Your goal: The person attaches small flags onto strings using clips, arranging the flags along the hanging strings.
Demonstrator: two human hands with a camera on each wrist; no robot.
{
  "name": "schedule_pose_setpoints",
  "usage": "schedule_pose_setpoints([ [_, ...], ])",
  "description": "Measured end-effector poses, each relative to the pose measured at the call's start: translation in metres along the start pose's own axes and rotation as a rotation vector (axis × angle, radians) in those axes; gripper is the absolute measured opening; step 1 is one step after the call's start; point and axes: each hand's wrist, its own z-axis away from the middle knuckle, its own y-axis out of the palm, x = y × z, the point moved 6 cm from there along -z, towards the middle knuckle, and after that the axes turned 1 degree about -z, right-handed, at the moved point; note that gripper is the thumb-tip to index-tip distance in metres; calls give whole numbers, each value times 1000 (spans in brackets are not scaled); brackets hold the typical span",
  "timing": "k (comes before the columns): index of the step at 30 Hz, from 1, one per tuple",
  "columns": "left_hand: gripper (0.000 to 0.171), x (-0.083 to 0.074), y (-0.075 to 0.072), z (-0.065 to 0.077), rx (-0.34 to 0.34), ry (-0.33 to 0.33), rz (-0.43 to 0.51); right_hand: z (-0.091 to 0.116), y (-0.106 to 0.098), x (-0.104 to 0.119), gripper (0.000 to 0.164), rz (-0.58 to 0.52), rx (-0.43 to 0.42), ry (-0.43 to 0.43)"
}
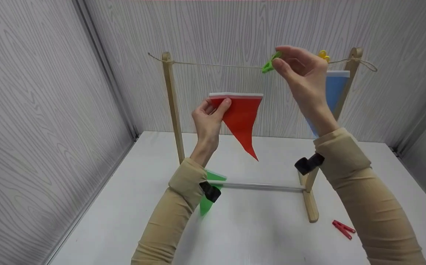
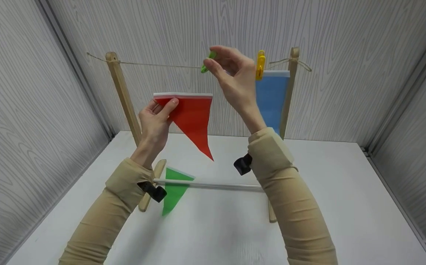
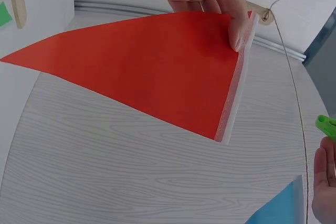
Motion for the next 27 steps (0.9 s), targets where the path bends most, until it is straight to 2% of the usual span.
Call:
schedule_pose_setpoints([
  [4, 30, -2, 5, -5, 27, -35, 40, -9, 6, 3, 21, 97, 45, -40],
  [11, 30, -7, 9, -12, 36, -80, 103, -20, 16, 1, 24, 266, 81, -42],
  [19, 31, -13, 18, -14, 61, -82, 111, -25, 17, -2, 22, 302, 69, -13],
  [27, 28, -19, 25, -17, 49, -67, 100, -29, 20, 0, 22, 375, 75, 8],
])
